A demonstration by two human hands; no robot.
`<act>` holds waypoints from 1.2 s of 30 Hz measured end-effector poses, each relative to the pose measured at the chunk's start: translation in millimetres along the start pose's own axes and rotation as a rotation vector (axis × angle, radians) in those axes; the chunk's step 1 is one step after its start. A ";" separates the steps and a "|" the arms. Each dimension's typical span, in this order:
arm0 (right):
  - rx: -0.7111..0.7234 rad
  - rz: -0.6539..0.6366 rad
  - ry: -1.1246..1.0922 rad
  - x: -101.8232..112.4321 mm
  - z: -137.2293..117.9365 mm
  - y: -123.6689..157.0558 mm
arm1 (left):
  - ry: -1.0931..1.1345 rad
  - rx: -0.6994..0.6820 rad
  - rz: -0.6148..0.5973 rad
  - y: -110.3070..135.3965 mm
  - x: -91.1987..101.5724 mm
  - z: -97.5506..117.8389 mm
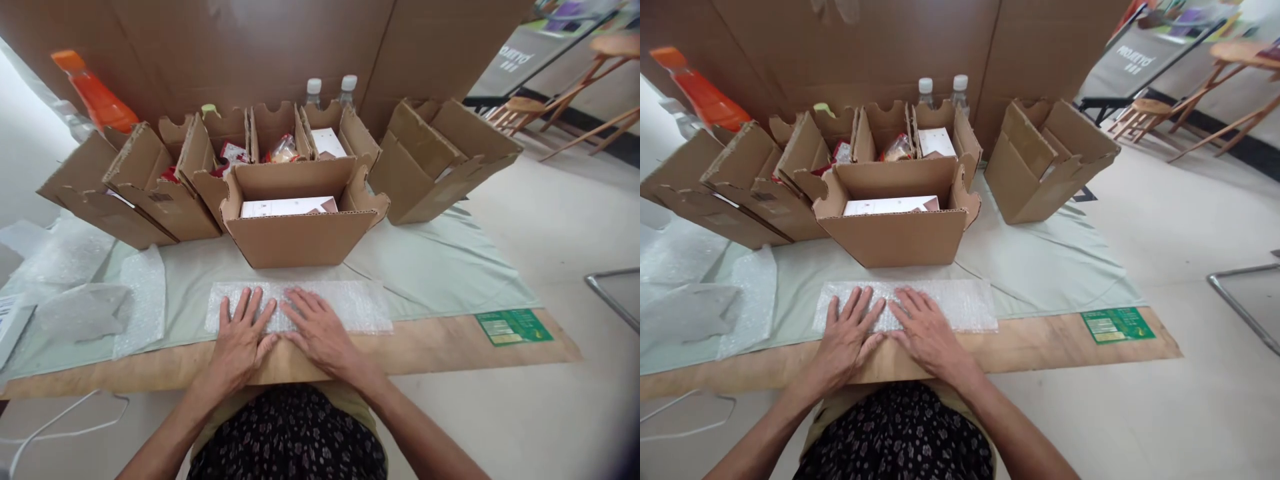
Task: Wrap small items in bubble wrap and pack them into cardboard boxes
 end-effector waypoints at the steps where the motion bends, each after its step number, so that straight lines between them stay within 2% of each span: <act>1: -0.053 -0.005 0.018 -4.7 12.8 13.8 | 0.000 -0.009 -0.034 0.8 -3.1 -3.0; 3: -0.234 0.041 0.073 -3.0 49.4 54.9 | 0.017 -0.044 -0.068 4.0 -5.4 -9.3; 5: -0.425 0.110 0.139 10.6 84.7 98.2 | 0.052 -0.082 -0.077 7.4 -3.9 -14.1; 7: -0.556 0.193 0.176 29.3 107.4 124.6 | 0.100 -0.052 -0.043 10.1 2.0 -22.8; 8: -0.586 0.227 0.174 37.2 113.5 127.9 | 0.122 0.006 0.004 11.5 7.0 -30.5; 10: -0.580 0.251 0.140 46.2 119.2 115.2 | 0.143 0.205 0.143 16.4 18.7 -52.3; 12: -0.556 0.210 0.087 45.7 123.1 88.4 | 0.137 0.413 0.240 22.7 26.3 -73.7; 15: -0.534 0.141 -0.018 39.5 125.6 57.0 | 0.178 0.540 0.195 24.7 23.9 -89.5; 17: -0.517 0.157 -0.118 40.2 119.2 56.4 | 0.261 0.541 0.183 26.4 24.6 -91.1; 20: -0.531 0.152 -0.359 41.5 94.4 84.3 | 0.438 0.560 0.205 38.3 38.6 -94.4; 23: -0.525 0.032 -0.707 27.9 49.1 121.8 | 0.510 0.555 0.194 50.5 62.5 -101.3; 25: -0.539 -0.046 -0.940 10.7 16.0 144.0 | 0.425 0.439 0.248 46.3 79.9 -97.8; 28: -0.661 -0.074 -1.146 -15.4 -19.6 174.5 | 0.242 0.094 0.323 14.0 87.8 -66.0; 31: -0.751 -0.022 -1.206 -28.8 -38.3 199.1 | 0.121 -0.235 0.240 -35.0 73.4 -16.7; 34: -0.739 -0.013 -1.198 -33.2 -50.1 211.2 | 0.121 -0.263 0.258 -65.9 71.8 15.0; 36: -0.659 -0.044 -1.197 -35.5 -58.8 208.6 | 0.166 -0.212 0.347 -60.3 79.2 25.1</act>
Point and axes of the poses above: each hand's wrist, its own y-axis away from the middle knuckle, its own x-axis out of the back of the hand, z = x × y, the point moved 6 cm from there along -y, towards the middle knuckle, and after that the axes turned 12 degrees about -z, right-handed, at the moved point
